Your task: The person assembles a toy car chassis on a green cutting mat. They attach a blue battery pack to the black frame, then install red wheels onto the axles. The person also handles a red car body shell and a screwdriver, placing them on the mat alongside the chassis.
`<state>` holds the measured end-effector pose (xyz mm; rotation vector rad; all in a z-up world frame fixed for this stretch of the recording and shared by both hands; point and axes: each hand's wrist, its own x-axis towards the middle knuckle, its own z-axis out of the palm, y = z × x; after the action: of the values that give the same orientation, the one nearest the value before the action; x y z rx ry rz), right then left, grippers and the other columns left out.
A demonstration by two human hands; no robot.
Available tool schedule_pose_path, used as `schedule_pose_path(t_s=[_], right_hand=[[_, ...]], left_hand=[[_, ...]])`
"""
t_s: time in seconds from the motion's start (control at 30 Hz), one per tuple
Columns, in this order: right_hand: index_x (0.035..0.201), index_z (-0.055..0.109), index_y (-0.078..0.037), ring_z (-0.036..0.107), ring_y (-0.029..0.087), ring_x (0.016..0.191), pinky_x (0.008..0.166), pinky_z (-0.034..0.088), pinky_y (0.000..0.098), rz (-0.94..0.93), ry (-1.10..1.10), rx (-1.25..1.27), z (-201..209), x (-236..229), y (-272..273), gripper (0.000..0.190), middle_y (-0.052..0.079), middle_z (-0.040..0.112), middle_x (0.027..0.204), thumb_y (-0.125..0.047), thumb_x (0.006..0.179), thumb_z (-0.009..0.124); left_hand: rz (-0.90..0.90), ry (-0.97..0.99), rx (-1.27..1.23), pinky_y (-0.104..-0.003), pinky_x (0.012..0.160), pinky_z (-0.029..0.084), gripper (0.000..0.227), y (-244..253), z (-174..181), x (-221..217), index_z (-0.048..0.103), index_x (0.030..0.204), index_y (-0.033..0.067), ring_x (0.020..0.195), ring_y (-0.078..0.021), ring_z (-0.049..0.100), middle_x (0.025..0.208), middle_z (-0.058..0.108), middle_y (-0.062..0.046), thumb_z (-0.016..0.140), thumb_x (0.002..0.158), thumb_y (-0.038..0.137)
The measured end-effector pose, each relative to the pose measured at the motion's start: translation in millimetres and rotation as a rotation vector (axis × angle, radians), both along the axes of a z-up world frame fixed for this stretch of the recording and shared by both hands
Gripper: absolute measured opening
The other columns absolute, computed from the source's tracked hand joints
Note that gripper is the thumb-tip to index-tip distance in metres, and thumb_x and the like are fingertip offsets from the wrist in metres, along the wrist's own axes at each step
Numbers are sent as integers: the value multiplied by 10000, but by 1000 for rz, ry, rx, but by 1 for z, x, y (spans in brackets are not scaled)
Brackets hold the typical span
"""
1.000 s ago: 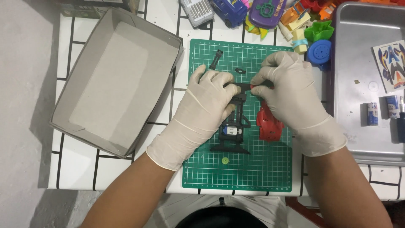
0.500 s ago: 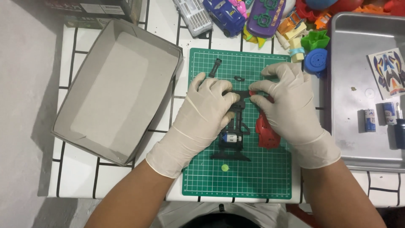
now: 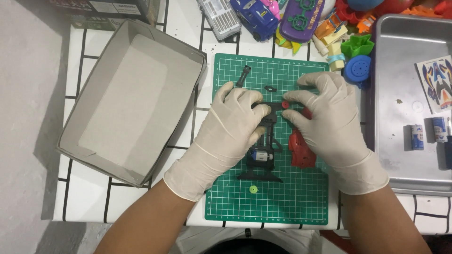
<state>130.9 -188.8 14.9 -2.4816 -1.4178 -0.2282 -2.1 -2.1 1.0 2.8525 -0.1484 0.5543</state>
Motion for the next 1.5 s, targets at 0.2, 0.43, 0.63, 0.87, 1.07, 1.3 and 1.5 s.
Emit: schedule_pose_path(t_s=[0.2, 0.43, 0.63, 0.87, 1.07, 1.3, 1.5], right_hand=[[1170, 790, -147, 550, 367, 1192, 859, 400, 535, 35, -29, 34, -3, 1, 1, 262, 114, 641, 1282, -252, 931, 784], [1107, 784, -136, 552, 366, 1195, 912, 428, 542, 47, -13, 36, -4, 1, 2, 203, 124, 627, 1249, -231, 927, 785], [1122, 784, -125, 551, 369, 1211, 900, 429, 549, 38, -24, 22, -2, -1, 2, 249, 135, 629, 1261, -249, 907, 796], [1213, 748, -140, 545, 390, 1235, 948, 423, 530, 10, -32, 90, 10, -5, -3, 295, 118, 619, 1314, -151, 918, 765], [1201, 714, -123, 548, 395, 1235, 977, 416, 509, 36, -64, 241, 17, -11, 1, 249, 130, 623, 1277, -34, 975, 767], [1072, 724, -53, 584, 404, 1215, 1041, 402, 521, 87, -72, 401, 23, -15, 2, 135, 150, 629, 1210, 61, 1023, 777], [1066, 704, -35, 597, 400, 1166, 1040, 426, 514, 129, -70, 461, 23, -18, 3, 157, 152, 626, 1166, 100, 1028, 774]], left_hand=[[7, 0, -2, -541, 1100, 402, 328, 0, 0, 1, 709, 1085, 163, 991, -293, 607, 1103, 629, -57, 817, 804, 294], [-1, -21, -10, -549, 1100, 405, 302, 0, 0, 0, 704, 1069, 158, 984, -292, 606, 1086, 627, -51, 815, 810, 268], [3, -11, -12, -552, 1105, 397, 304, 0, 2, 0, 709, 1076, 159, 992, -293, 610, 1093, 639, -52, 811, 813, 274], [5, -12, 37, -551, 1081, 417, 473, -1, 3, 1, 647, 1229, 156, 979, -287, 608, 1067, 613, -38, 826, 819, 310], [37, -75, -118, -557, 1080, 413, 465, 9, 19, 0, 611, 1312, 107, 1016, -302, 622, 1121, 653, -84, 753, 892, 246], [240, -321, 87, -497, 1120, 308, 44, 49, 21, -14, 729, 935, 179, 1052, -251, 567, 992, 673, 25, 731, 939, 223], [290, -1, 186, -681, 1199, 213, 96, 37, 15, -14, 808, 807, 263, 1155, -286, 592, 879, 701, 53, 755, 887, 265]])
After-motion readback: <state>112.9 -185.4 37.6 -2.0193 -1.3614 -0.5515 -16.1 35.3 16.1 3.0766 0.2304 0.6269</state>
